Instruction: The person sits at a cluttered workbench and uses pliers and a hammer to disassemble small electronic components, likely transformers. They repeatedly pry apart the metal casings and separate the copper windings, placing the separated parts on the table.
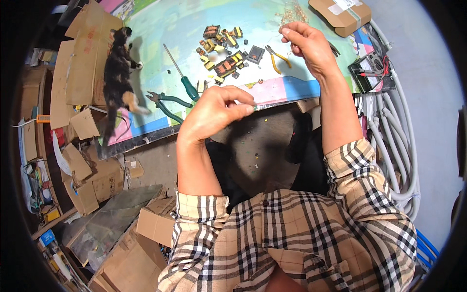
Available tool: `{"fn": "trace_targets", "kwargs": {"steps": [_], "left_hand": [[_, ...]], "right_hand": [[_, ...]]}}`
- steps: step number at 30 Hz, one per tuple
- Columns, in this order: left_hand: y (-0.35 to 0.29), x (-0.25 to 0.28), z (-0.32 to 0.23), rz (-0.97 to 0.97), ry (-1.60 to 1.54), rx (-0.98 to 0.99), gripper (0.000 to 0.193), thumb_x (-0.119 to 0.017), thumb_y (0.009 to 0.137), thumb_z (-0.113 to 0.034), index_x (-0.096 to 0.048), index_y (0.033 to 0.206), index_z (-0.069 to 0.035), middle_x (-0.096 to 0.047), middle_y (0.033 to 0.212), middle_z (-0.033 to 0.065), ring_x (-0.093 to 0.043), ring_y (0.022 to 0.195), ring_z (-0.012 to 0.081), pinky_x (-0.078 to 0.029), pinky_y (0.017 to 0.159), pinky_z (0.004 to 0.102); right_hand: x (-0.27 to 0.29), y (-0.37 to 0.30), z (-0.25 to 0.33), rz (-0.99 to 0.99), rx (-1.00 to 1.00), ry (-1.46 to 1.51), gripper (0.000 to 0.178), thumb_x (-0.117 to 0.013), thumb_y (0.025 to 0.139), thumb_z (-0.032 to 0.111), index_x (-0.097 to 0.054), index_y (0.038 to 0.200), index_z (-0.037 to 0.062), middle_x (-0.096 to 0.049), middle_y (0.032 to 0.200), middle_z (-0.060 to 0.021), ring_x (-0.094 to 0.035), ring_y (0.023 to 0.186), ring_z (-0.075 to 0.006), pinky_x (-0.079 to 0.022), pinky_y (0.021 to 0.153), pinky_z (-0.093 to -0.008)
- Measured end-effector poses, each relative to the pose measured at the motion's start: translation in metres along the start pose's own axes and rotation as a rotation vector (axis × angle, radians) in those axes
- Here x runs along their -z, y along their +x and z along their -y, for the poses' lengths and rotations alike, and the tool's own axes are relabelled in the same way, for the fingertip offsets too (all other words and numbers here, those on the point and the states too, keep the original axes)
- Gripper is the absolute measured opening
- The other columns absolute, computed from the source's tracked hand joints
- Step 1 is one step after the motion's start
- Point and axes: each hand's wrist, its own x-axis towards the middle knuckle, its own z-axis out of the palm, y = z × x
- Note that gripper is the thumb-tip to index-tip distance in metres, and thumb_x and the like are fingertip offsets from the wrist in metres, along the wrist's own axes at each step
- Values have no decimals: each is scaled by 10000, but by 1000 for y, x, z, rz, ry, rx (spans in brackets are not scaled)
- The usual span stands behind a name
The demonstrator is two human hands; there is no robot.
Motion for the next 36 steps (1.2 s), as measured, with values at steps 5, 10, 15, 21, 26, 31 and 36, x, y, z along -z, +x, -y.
{"fn": "trace_targets", "kwargs": {"steps": [5, 10, 15, 21, 26, 31, 36], "left_hand": [[2, -1, 1, -173, 33, 54, 373, -624, 931, -219, -628, 1182, 57, -696, 973, 92, -542, 657, 97, -477, 637, 256], [4, 31, 7, -917, -469, -217, 267, -561, 966, -219, -649, 970, 33, -678, 818, 101, -451, 527, 78, -332, 489, 229], [-18, 60, 17, -649, -1328, -558, 257, -475, 1001, -187, -599, 917, 22, -589, 726, 106, -312, 444, 115, -256, 449, 270], [-14, 49, 8, -562, -1505, -607, 240, -494, 983, -189, -583, 888, 13, -495, 669, 68, -287, 430, 115, -243, 450, 273], [-10, 39, 3, -598, -1482, -619, 238, -495, 966, -192, -583, 884, 14, -503, 675, 83, -280, 429, 123, -242, 452, 278], [-16, 49, 8, -627, -1450, -655, 235, -515, 950, -195, -588, 892, 21, -560, 728, 117, -359, 487, 148, -293, 489, 294], [-29, 75, 39, -1079, -1191, -469, 192, -535, 919, -97, -598, 1010, 59, -650, 900, 163, -562, 708, 207, -452, 615, 321]], "right_hand": [[-6, -5, 3, 83, -30, -77, 214, -659, 890, 196, -651, 1034, 38, -599, 821, 16, -394, 595, -21, -303, 533, -170], [-11, -12, 5, 368, -35, -174, 262, -648, 873, 150, -637, 1091, 6, -616, 759, -19, -487, 602, -58, -398, 535, -207], [-55, -32, -2, 766, -110, -258, 521, -657, 860, 100, -488, 1328, -58, -650, 756, -57, -589, 642, -113, -504, 603, -252], [-86, -47, -14, 906, -156, -174, 705, -680, 836, 73, -336, 1432, -76, -615, 716, -41, -574, 630, -104, -476, 617, -241], [-94, -44, -26, 937, -197, -181, 430, -691, 853, 116, -574, 1223, -70, -646, 746, -39, -585, 639, -97, -485, 643, -241], [-91, -43, -25, 943, -250, -162, 202, -673, 885, 157, -672, 992, -14, -637, 767, -6, -570, 663, -72, -477, 628, -229], [-63, -29, -14, 717, -162, -163, 156, -614, 941, 165, -637, 931, 11, -594, 744, 22, -544, 637, -51, -438, 573, -213]]}}
